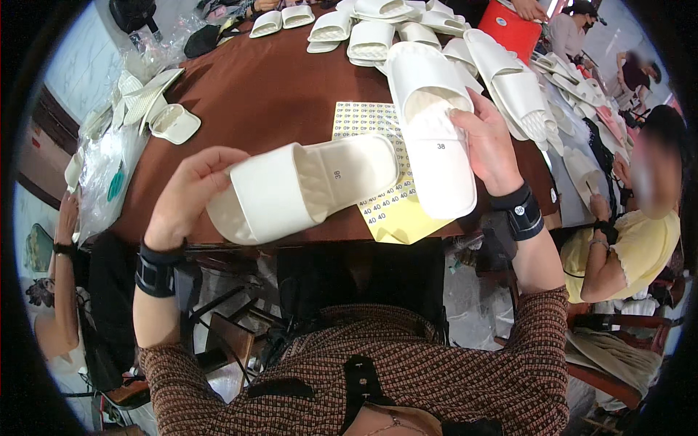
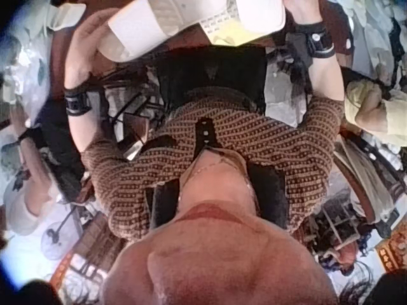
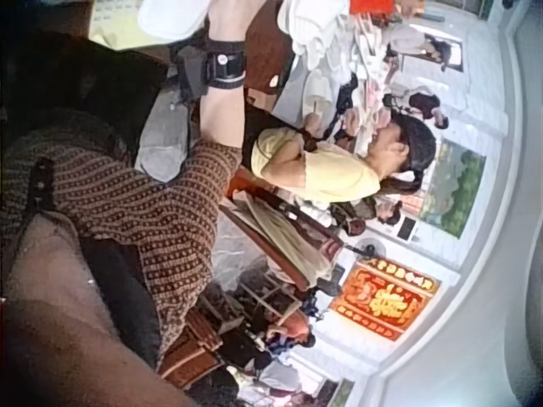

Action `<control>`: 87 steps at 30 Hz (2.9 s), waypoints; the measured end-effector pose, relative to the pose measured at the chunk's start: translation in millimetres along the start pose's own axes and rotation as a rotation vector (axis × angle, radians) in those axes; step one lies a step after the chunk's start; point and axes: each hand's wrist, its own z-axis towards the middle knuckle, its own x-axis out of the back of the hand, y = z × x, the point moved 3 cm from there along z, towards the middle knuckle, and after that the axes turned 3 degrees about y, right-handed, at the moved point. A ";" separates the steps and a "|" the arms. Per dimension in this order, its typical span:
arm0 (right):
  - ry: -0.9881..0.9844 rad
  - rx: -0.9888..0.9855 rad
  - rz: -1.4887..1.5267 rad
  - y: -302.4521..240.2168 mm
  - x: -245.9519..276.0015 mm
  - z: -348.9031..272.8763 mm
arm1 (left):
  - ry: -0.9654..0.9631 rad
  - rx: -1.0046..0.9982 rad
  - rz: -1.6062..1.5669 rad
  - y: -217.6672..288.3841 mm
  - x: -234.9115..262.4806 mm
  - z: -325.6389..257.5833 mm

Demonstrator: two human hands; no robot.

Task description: Apply size labels to the insoles of white sandals at a workstation.

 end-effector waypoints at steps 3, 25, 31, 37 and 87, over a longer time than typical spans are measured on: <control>-0.060 -0.030 0.001 5.6 -2.3 10.0 | -0.047 -0.004 0.088 9.6 10.7 19.0; -0.047 -0.129 -0.248 11.9 -26.2 21.5 | 0.233 -0.228 0.921 -6.3 -29.1 57.9; -0.043 -0.110 -0.242 11.6 -30.5 24.0 | 0.229 -0.335 0.744 0.2 -18.1 77.7; -0.134 -0.146 -0.128 22.8 -41.8 37.3 | 0.231 -0.586 0.737 14.4 -22.2 108.0; -0.486 0.293 -0.876 16.9 -59.1 -29.2 | 0.201 -0.640 0.940 -24.6 -125.4 15.3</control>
